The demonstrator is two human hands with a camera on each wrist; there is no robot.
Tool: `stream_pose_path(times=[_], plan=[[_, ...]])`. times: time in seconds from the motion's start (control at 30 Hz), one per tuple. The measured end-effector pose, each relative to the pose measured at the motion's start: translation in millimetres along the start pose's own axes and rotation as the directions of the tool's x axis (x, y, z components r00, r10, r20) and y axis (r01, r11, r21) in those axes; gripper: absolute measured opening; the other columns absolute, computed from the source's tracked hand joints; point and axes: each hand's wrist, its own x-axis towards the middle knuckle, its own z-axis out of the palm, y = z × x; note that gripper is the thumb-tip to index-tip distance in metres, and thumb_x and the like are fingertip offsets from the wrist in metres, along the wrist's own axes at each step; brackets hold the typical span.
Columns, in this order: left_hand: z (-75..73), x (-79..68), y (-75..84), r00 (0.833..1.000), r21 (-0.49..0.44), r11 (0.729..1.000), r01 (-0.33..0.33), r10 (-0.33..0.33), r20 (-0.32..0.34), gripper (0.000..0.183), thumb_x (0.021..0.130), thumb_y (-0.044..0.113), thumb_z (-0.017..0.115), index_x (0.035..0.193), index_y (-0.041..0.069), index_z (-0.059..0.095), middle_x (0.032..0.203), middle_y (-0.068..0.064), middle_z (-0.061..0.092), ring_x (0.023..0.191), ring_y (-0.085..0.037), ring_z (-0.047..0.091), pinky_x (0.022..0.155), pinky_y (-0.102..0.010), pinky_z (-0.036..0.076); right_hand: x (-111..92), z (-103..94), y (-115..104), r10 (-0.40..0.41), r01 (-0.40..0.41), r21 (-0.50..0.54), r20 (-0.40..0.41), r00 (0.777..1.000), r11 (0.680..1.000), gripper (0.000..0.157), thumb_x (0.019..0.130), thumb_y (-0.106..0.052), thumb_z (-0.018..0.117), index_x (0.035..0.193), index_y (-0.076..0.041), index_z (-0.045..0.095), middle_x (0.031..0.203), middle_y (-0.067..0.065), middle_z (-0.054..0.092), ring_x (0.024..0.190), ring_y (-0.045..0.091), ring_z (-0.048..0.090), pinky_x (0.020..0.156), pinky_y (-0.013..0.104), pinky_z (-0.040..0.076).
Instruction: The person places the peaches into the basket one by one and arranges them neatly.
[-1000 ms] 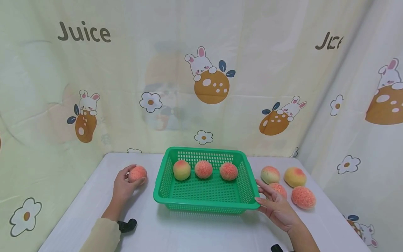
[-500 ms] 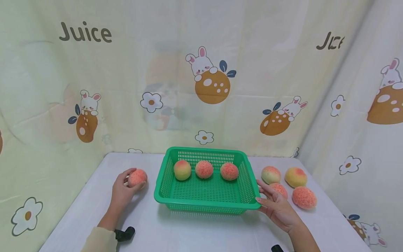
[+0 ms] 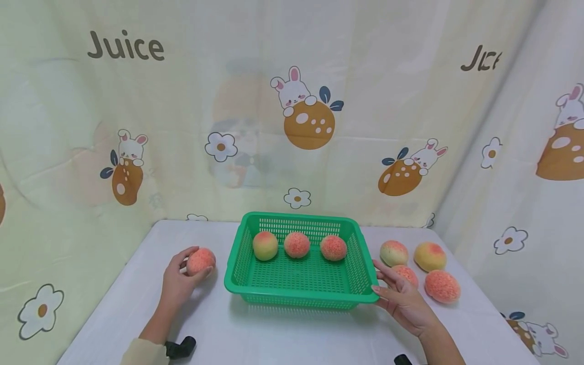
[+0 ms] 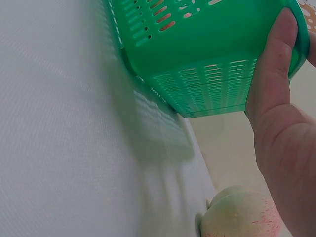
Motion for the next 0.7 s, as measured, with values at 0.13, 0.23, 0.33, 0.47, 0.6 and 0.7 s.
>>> stream_pose_path(times=[0.13, 0.23, 0.33, 0.47, 0.6, 0.7], plan=[[-0.3, -5.9, 3.2, 1.000, -0.005, 1.000, -0.021, 0.021, -0.005, 0.077, 0.086, 0.033, 0.084, 0.152, 0.018, 0.045, 0.154, -0.011, 0.044, 0.134, -0.030, 0.043, 0.104, -0.043, 0.047, 0.1, -0.1, 0.6, -0.005, 0.005, 0.004, 0.004, 1.000, 1.000, 0.073, 0.102, 0.005, 0.051, 0.164, -0.008, 0.015, 0.124, -0.003, 0.053, 0.110, 0.007, 0.066, 0.096, 0.032, 0.059], [-0.6, -9.7, 5.7, 0.999, -0.008, 0.999, -0.036, 0.036, -0.010, 0.077, 0.086, 0.033, 0.084, 0.151, 0.017, 0.046, 0.153, -0.010, 0.045, 0.132, -0.028, 0.045, 0.099, -0.035, 0.047, 0.3, -0.5, 1.0, -0.008, 0.008, 0.008, 0.010, 1.000, 1.000, 0.073, 0.103, 0.005, 0.051, 0.164, -0.007, 0.014, 0.124, -0.003, 0.053, 0.110, 0.008, 0.067, 0.096, 0.032, 0.059], [-0.6, -12.5, 7.6, 0.999, -0.013, 0.999, -0.041, 0.040, -0.020, 0.076, 0.085, 0.032, 0.085, 0.150, 0.017, 0.048, 0.152, -0.009, 0.047, 0.131, -0.026, 0.046, 0.095, -0.028, 0.046, 0.4, -0.8, 1.2, -0.008, 0.008, 0.012, 0.012, 1.000, 1.000, 0.073, 0.102, 0.005, 0.051, 0.164, -0.007, 0.014, 0.123, -0.003, 0.054, 0.109, 0.008, 0.067, 0.096, 0.032, 0.059], [-0.4, -15.9, 9.8, 0.999, -0.022, 0.999, -0.040, 0.040, -0.037, 0.074, 0.085, 0.031, 0.085, 0.148, 0.017, 0.049, 0.151, -0.008, 0.048, 0.130, -0.025, 0.047, 0.094, -0.027, 0.045, 0.6, -1.0, 0.9, -0.007, 0.007, 0.013, 0.015, 1.000, 1.000, 0.074, 0.102, 0.004, 0.053, 0.164, -0.008, 0.014, 0.123, -0.004, 0.055, 0.109, 0.008, 0.067, 0.096, 0.032, 0.059], [-0.4, -20.5, 12.4, 0.998, -0.024, 0.999, -0.041, 0.040, -0.049, 0.073, 0.085, 0.029, 0.085, 0.147, 0.017, 0.050, 0.150, -0.008, 0.050, 0.129, -0.025, 0.048, 0.093, -0.026, 0.046, 0.6, -1.0, 1.1, -0.009, 0.009, 0.008, 0.018, 1.000, 1.000, 0.075, 0.102, 0.003, 0.053, 0.164, -0.007, 0.013, 0.123, -0.004, 0.054, 0.109, 0.008, 0.067, 0.096, 0.032, 0.059], [-0.1, -23.8, 14.5, 0.998, -0.027, 0.999, -0.043, 0.042, -0.057, 0.071, 0.085, 0.028, 0.085, 0.146, 0.018, 0.051, 0.148, -0.007, 0.052, 0.127, -0.023, 0.049, 0.091, -0.023, 0.046, 0.6, -1.4, 1.7, -0.015, 0.015, 0.009, 0.023, 1.000, 1.000, 0.075, 0.102, 0.004, 0.052, 0.164, -0.007, 0.013, 0.124, -0.003, 0.054, 0.109, 0.008, 0.067, 0.096, 0.032, 0.059]])
